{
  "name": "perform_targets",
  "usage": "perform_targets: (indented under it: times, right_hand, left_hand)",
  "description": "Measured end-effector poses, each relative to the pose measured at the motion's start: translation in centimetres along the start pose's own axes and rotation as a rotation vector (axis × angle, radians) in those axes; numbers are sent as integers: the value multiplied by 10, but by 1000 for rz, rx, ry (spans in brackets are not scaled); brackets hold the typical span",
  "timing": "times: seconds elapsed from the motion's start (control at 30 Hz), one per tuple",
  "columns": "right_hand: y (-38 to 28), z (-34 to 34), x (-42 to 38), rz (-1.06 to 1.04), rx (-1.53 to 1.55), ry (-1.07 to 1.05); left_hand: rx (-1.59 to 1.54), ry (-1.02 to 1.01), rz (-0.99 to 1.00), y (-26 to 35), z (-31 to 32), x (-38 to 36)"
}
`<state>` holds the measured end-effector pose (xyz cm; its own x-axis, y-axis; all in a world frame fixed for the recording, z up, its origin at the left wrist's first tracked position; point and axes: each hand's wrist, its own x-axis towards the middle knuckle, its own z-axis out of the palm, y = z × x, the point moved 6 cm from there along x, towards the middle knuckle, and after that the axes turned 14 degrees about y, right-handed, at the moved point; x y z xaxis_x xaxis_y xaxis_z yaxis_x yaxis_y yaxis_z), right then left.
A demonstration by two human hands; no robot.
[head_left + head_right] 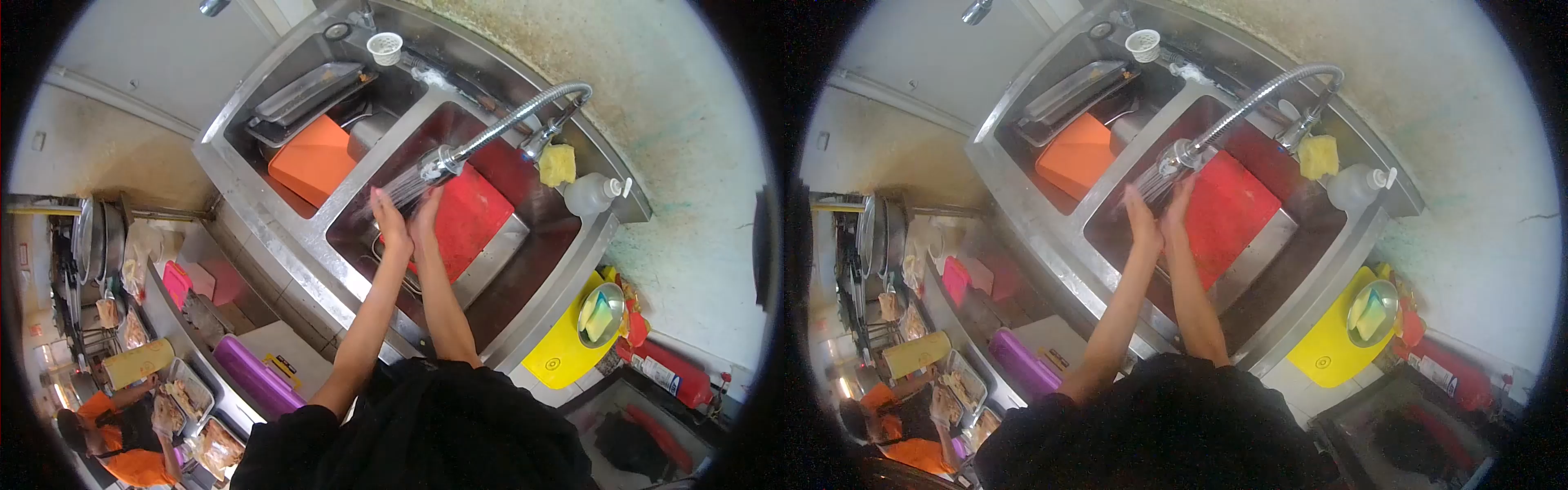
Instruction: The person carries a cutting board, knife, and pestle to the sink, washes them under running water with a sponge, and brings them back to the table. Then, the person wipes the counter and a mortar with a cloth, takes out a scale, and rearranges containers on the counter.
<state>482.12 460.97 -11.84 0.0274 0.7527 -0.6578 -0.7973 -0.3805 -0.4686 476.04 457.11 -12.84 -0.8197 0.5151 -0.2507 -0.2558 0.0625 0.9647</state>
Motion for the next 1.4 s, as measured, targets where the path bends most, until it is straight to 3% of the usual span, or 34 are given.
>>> perform_targets:
  times: [0.07,0.1,0.2,0.23,0.33,0.43,0.53,0.57,0.67,0.7,0.77,0.83,0.9,0.93,0.97,1.03,1.1,1.17,1.2,1.27,1.3,1.33,1.4]
  right_hand:
    - [8,-11,10,69,61,-133]
    - [10,-13,9,-15,-65,-191]
    - [4,-8,-9,-316,-402,-236]
    - [0,0,-9,-339,-388,-253]
    - [-12,21,-6,-464,-690,-319]
    - [-27,34,4,-920,-830,-219]
    - [-31,36,9,-689,-694,-171]
    - [-27,31,4,-475,-517,-121]
    - [-14,24,16,-242,-302,-247]
    - [-7,24,15,-63,-442,-360]
    - [-8,27,12,-101,-841,-524]
    - [-12,41,17,-187,-1185,-602]
    - [23,1,100,-328,-1205,-449]
    - [39,-19,140,-394,-1213,-369]
    - [5,27,84,-826,-1720,-419]
    - [16,12,112,-771,-1566,-318]
    - [12,5,114,-535,-1370,-325]
    - [-10,13,61,-117,-1111,-423]
    - [-13,14,51,-68,-1055,-430]
    - [-17,12,43,21,-938,-435]
    - [-7,3,50,96,-624,-564]
    - [2,-14,61,112,-485,-456]
    - [26,-57,73,145,-214,-237]
  left_hand:
    - [-421,-305,-491,-27,5,16]
    - [-240,-400,-572,-68,-1,47]
    - [78,-548,-203,24,8,34]
    - [14,-597,-176,32,13,35]
    - [-55,-324,-234,34,9,28]
    - [-172,-243,-314,9,7,39]
    - [271,-476,13,60,9,1]
    - [393,-555,59,49,2,4]
    - [476,-1000,-478,33,-15,-2]
    - [477,-1031,-525,33,-18,1]
    - [480,-1090,-633,26,-23,1]
    - [816,-933,-252,14,-20,16]
    - [1098,-700,168,28,-15,12]
    - [1099,-605,271,15,-17,13]
    - [1174,-537,366,23,-12,4]
    - [1223,-502,468,30,-7,-2]
    - [1172,-574,487,22,-6,3]
    - [906,-804,-146,17,-13,-5]
    - [747,-893,-453,17,-17,-14]
    - [411,-880,-720,11,-23,-23]
    - [224,-820,-814,16,-25,-34]
    - [34,-753,-901,21,-26,-41]
    - [-21,-776,-1010,5,-32,-43]
